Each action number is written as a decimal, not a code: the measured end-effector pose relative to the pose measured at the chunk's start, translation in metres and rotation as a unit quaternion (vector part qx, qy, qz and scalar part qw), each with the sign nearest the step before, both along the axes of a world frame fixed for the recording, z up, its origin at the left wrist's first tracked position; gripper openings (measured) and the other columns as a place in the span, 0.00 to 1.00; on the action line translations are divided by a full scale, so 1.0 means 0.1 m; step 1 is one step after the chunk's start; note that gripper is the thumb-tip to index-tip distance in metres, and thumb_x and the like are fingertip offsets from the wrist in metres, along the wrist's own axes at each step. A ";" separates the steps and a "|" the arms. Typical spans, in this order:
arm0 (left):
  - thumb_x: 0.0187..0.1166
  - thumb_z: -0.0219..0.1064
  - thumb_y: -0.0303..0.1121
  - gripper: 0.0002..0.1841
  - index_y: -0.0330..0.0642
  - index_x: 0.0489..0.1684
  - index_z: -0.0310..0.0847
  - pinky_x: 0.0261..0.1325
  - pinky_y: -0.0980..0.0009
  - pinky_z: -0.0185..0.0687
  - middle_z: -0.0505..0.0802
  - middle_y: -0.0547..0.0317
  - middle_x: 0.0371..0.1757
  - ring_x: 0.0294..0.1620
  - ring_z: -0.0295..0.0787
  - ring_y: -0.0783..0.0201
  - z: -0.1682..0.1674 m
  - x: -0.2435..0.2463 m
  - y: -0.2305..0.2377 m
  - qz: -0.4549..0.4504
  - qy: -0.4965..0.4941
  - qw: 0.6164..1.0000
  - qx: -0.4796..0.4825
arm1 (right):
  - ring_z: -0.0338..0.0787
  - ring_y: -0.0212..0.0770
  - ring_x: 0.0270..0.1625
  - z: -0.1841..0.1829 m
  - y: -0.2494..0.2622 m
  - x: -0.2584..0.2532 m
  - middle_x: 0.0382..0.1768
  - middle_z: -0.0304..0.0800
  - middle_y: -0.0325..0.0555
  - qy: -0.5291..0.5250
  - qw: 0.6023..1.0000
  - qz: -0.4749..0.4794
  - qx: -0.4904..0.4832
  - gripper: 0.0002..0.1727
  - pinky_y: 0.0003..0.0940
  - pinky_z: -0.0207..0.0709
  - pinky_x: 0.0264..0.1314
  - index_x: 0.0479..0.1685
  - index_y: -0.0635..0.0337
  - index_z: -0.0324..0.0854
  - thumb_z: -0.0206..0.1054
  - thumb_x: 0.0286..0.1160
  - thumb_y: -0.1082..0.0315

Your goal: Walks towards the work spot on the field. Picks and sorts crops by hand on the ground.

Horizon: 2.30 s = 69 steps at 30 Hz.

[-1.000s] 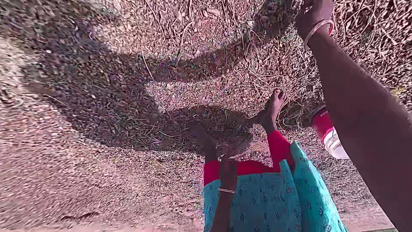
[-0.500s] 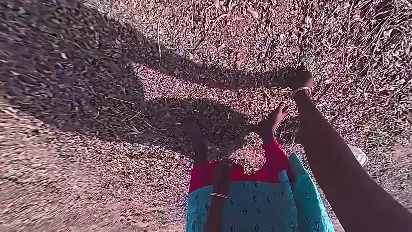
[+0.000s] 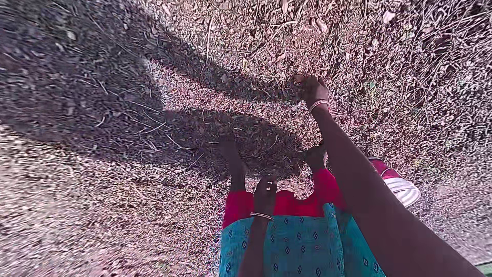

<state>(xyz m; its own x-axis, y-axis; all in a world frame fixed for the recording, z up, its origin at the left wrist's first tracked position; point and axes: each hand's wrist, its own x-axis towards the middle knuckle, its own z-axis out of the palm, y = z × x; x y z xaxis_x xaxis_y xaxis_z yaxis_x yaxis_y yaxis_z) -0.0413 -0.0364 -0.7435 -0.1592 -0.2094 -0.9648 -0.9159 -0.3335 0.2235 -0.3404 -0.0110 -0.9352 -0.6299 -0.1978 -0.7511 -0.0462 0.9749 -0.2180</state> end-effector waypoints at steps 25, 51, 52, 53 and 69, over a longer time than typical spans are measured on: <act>0.89 0.56 0.31 0.17 0.29 0.67 0.79 0.67 0.59 0.82 0.88 0.39 0.65 0.61 0.89 0.53 0.08 0.05 -0.42 0.083 0.037 0.995 0.032 | 0.81 0.69 0.74 0.06 -0.09 0.24 0.68 0.85 0.69 0.011 0.996 0.014 0.089 0.26 0.71 0.69 0.76 0.70 0.61 0.83 0.76 0.73 0.62; 0.93 0.43 0.30 0.19 0.37 0.36 0.80 0.15 0.84 0.53 0.66 0.76 0.12 0.10 0.55 0.82 0.19 0.18 -0.84 0.475 0.078 0.871 0.101 | 0.71 0.80 0.80 0.23 -3.25 -0.14 0.84 0.62 0.76 0.075 0.928 0.361 0.061 0.35 0.77 0.69 0.73 0.81 0.68 0.70 0.69 0.68 0.81; 0.92 0.46 0.30 0.18 0.35 0.36 0.81 0.18 0.83 0.55 0.67 0.75 0.14 0.12 0.56 0.81 0.19 0.19 -0.87 0.439 0.069 0.892 0.082 | 0.72 0.81 0.79 0.25 -3.24 -0.08 0.83 0.62 0.78 0.072 0.925 0.365 0.073 0.35 0.77 0.70 0.71 0.82 0.70 0.68 0.70 0.69 0.79; 0.91 0.48 0.30 0.18 0.35 0.35 0.82 0.21 0.81 0.58 0.69 0.74 0.16 0.14 0.58 0.80 0.19 0.19 -0.89 0.410 0.066 0.908 0.063 | 0.71 0.83 0.78 0.22 -3.19 -0.04 0.81 0.63 0.81 0.072 0.926 0.364 0.071 0.36 0.78 0.71 0.70 0.82 0.71 0.67 0.72 0.68 0.80; 0.93 0.50 0.34 0.19 0.31 0.55 0.87 0.65 0.55 0.78 0.93 0.46 0.50 0.54 0.88 0.56 0.25 0.33 -1.05 0.260 0.053 0.961 0.078 | 0.93 0.44 0.50 0.06 -2.84 0.00 0.60 0.87 0.57 0.030 0.987 0.002 -0.156 0.21 0.42 0.89 0.52 0.72 0.65 0.75 0.63 0.81 0.73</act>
<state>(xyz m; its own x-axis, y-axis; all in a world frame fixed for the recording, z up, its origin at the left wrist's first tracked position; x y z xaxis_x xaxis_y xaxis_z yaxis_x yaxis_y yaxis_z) -0.0079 -0.1410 -0.7189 -0.1709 -0.1408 -0.9752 -0.5908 -0.7774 0.2158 -0.3405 -0.2953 -0.9291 -0.6704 -0.4162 -0.6143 -0.0719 0.8604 -0.5044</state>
